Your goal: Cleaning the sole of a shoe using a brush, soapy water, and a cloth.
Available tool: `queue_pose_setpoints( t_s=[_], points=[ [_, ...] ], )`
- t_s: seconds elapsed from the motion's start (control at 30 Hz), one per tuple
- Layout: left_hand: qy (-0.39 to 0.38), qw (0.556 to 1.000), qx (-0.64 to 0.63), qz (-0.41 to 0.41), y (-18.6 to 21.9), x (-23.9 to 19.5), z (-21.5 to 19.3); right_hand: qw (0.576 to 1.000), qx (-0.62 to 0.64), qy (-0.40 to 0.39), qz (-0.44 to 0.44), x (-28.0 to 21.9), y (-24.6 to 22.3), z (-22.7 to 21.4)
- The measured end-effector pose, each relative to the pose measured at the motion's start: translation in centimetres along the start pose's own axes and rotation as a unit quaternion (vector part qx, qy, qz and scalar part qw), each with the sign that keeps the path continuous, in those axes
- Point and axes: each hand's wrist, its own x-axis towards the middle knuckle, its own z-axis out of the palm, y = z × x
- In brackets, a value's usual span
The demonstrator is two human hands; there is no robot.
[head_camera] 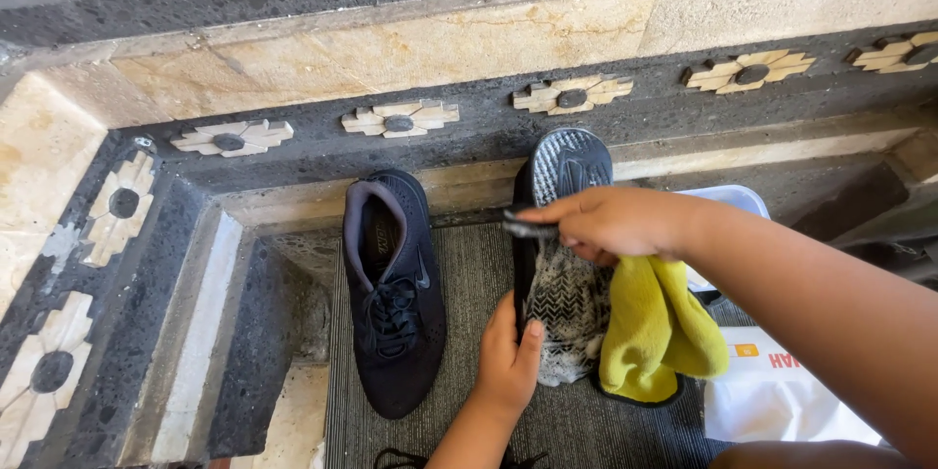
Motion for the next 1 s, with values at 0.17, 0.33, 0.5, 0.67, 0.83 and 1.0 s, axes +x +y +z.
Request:
queue_pose_setpoints(
  t_s=[0.17, 0.33, 0.5, 0.67, 0.83, 1.0],
  points=[
    [-0.001, 1.000, -0.019, 0.002, 0.1, 0.0, 0.0, 0.989, 0.131, -0.050, -0.051, 0.7, 3.0, -1.3],
    [-0.003, 1.000, -0.018, -0.008, 0.2, 0.1, 0.0, 0.954, 0.251, -0.020, -0.164, 2.2, 5.8, -3.5],
    [-0.006, 1.000, -0.022, 0.002, 0.5, 0.2, -0.1, 0.971, 0.224, 0.025, -0.082, 2.0, 5.9, -3.3],
    [-0.004, 1.000, -0.014, 0.002, 0.4, 0.2, -0.1, 0.981, 0.176, 0.032, -0.078, 2.3, 7.2, -3.5],
    [0.003, 1.000, 0.004, -0.001, -1.7, -0.1, 0.5, 0.980, 0.179, 0.023, -0.082, 2.6, 8.3, -3.2],
    [0.061, 0.996, 0.066, 0.020, -5.4, -1.0, 1.3, 0.980, 0.163, 0.085, -0.074, 3.6, 8.8, -2.1]
  ],
)
